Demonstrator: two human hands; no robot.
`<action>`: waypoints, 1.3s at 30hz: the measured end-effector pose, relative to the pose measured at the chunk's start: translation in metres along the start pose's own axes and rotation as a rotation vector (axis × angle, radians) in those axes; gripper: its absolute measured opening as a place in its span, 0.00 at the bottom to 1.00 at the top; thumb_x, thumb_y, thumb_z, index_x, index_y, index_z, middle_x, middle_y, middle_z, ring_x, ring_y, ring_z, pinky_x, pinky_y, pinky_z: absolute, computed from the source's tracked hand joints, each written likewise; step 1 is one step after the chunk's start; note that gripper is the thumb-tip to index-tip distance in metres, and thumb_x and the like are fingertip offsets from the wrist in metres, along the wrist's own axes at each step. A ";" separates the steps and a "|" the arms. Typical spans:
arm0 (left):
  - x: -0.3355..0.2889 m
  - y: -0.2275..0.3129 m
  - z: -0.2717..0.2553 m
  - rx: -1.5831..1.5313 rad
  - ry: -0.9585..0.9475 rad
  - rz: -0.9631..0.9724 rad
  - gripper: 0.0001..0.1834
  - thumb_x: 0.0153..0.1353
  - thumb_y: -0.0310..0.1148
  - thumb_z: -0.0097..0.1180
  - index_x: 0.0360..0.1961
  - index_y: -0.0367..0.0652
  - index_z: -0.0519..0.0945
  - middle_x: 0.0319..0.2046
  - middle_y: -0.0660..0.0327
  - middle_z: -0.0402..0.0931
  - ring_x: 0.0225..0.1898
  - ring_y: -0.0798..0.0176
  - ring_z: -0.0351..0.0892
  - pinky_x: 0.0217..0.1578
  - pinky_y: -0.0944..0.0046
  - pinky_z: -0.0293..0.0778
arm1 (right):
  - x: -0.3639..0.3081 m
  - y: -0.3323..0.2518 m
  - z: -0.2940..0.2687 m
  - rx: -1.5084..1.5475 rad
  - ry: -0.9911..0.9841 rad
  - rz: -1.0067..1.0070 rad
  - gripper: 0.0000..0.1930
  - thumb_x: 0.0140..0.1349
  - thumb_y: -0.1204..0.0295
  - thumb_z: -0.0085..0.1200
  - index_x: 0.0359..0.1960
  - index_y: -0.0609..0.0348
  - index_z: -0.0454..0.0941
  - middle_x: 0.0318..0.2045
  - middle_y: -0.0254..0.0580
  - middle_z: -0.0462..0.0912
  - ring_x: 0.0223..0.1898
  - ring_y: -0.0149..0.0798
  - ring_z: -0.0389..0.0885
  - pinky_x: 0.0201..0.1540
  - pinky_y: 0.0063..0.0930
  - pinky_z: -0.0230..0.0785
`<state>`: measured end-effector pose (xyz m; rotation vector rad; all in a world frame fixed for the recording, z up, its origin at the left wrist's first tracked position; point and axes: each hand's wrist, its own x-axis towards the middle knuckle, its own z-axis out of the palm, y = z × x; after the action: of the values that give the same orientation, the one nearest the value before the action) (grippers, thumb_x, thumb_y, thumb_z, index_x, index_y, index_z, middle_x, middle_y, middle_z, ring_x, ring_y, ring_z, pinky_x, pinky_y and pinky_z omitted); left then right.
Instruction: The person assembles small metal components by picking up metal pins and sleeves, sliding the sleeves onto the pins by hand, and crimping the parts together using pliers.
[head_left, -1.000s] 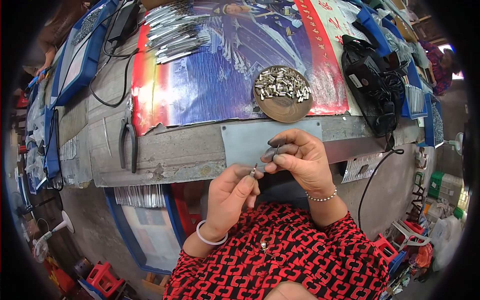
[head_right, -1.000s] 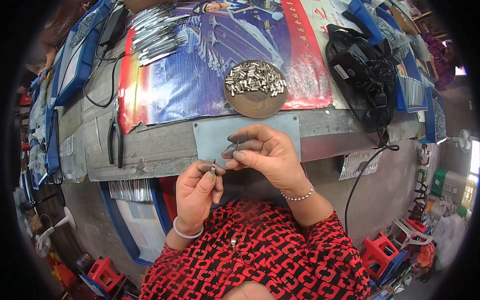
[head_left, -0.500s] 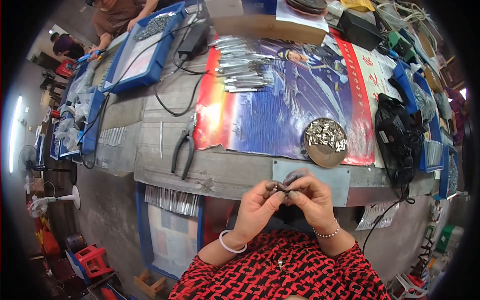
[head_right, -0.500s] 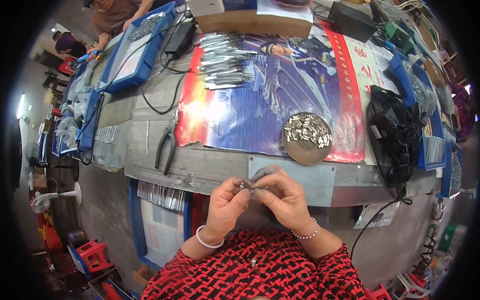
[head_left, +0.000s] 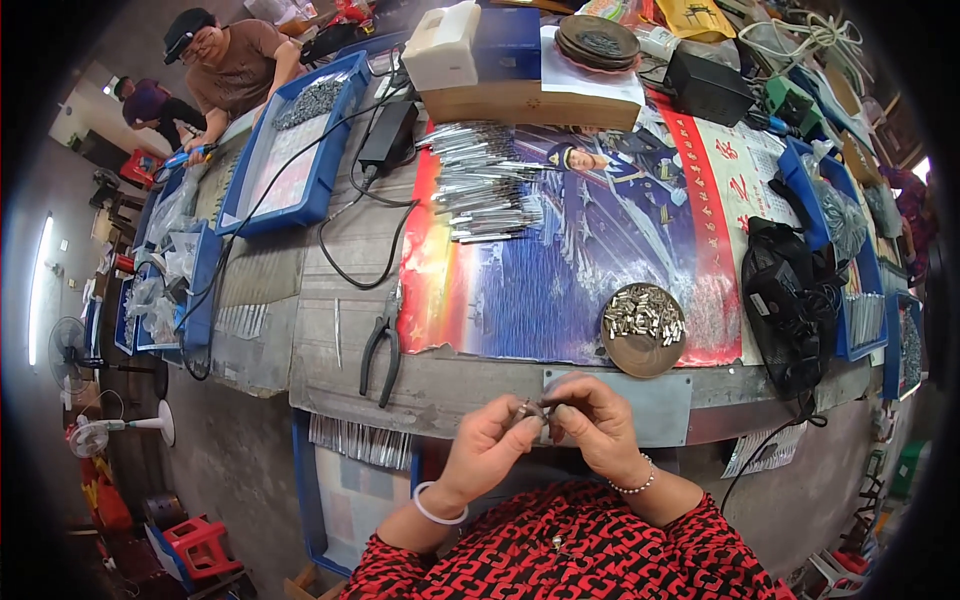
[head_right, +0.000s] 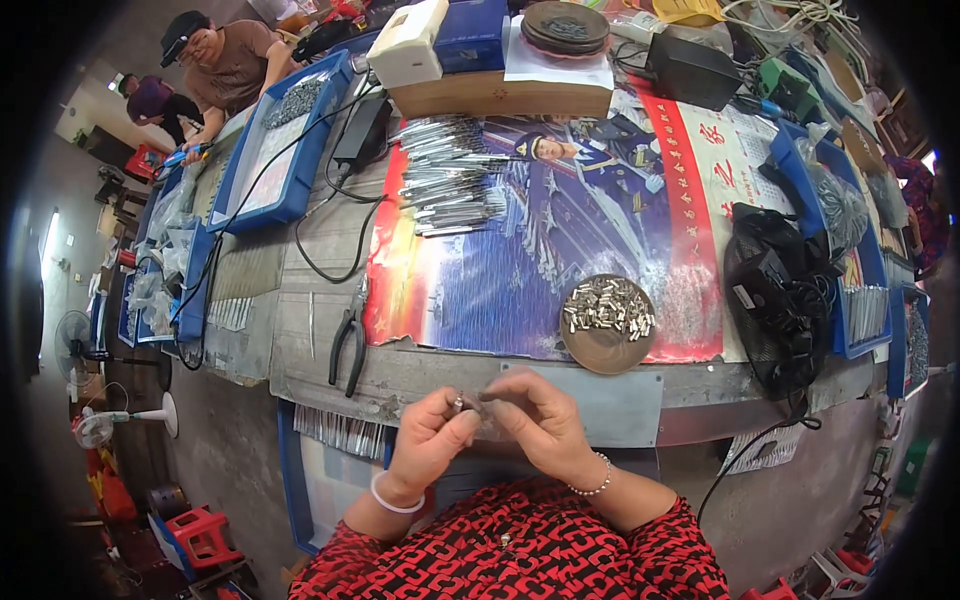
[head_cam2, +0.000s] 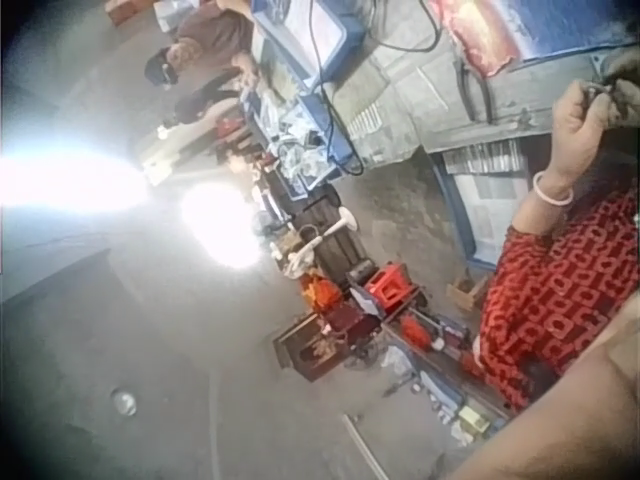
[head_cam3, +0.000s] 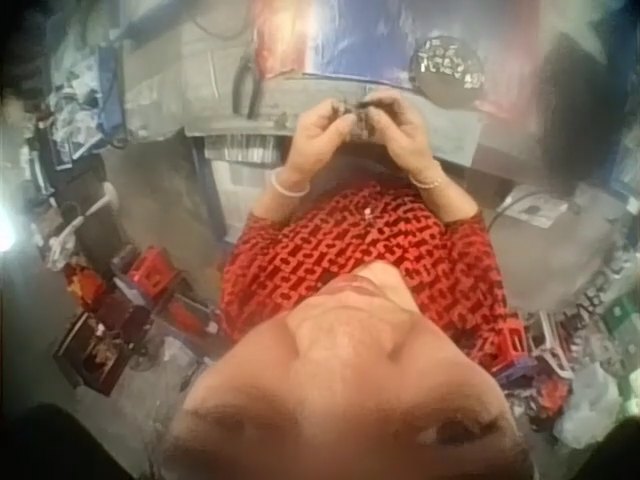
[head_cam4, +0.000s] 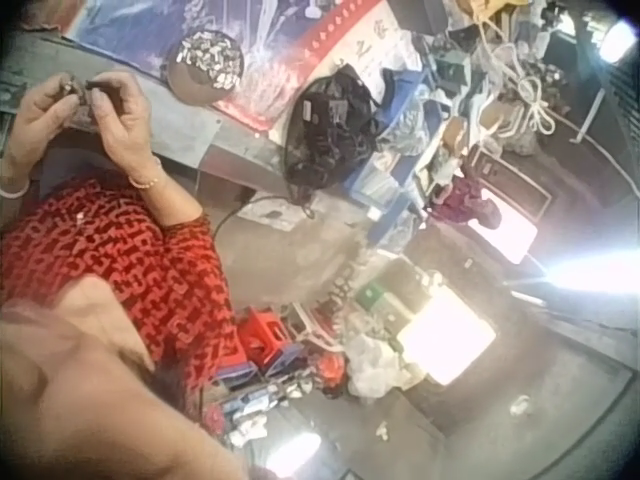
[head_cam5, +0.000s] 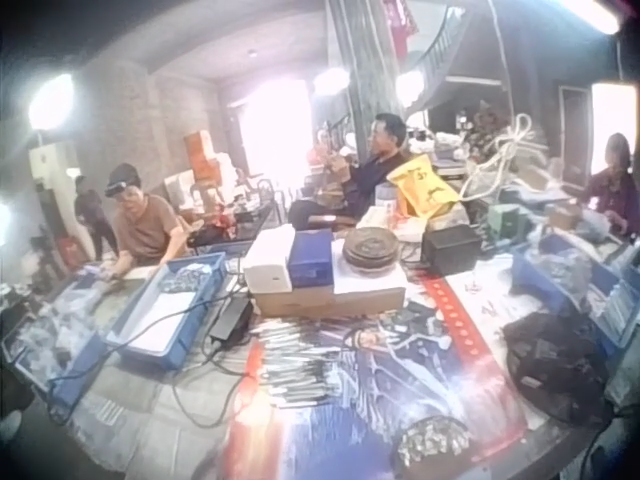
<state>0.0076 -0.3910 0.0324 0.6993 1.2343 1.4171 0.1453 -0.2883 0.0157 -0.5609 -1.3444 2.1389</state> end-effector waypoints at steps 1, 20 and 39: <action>0.002 0.009 -0.004 0.066 0.029 0.009 0.06 0.63 0.30 0.51 0.34 0.38 0.73 0.23 0.72 0.68 0.25 0.80 0.64 0.26 0.77 0.61 | 0.001 -0.001 0.000 0.003 -0.007 0.002 0.07 0.62 0.75 0.51 0.41 0.63 0.73 0.37 0.35 0.74 0.34 0.24 0.72 0.35 0.17 0.66; 0.268 0.112 -0.191 1.504 0.587 0.555 0.10 0.54 0.32 0.56 0.24 0.37 0.72 0.20 0.50 0.74 0.24 0.48 0.76 0.25 0.54 0.69 | 0.011 0.003 -0.019 -0.576 -0.110 0.037 0.06 0.57 0.75 0.53 0.35 0.64 0.75 0.27 0.43 0.77 0.24 0.38 0.76 0.27 0.26 0.68; 0.157 0.127 -0.109 0.911 0.280 0.257 0.10 0.56 0.30 0.56 0.34 0.33 0.76 0.16 0.65 0.68 0.20 0.78 0.61 0.20 0.73 0.59 | 0.012 -0.012 -0.017 -0.498 -0.119 0.059 0.07 0.58 0.74 0.52 0.36 0.63 0.76 0.28 0.46 0.78 0.26 0.41 0.78 0.29 0.27 0.69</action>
<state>-0.1728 -0.2598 0.0869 1.3352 2.1032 1.1266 0.1490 -0.2645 0.0192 -0.6762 -1.9679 1.9020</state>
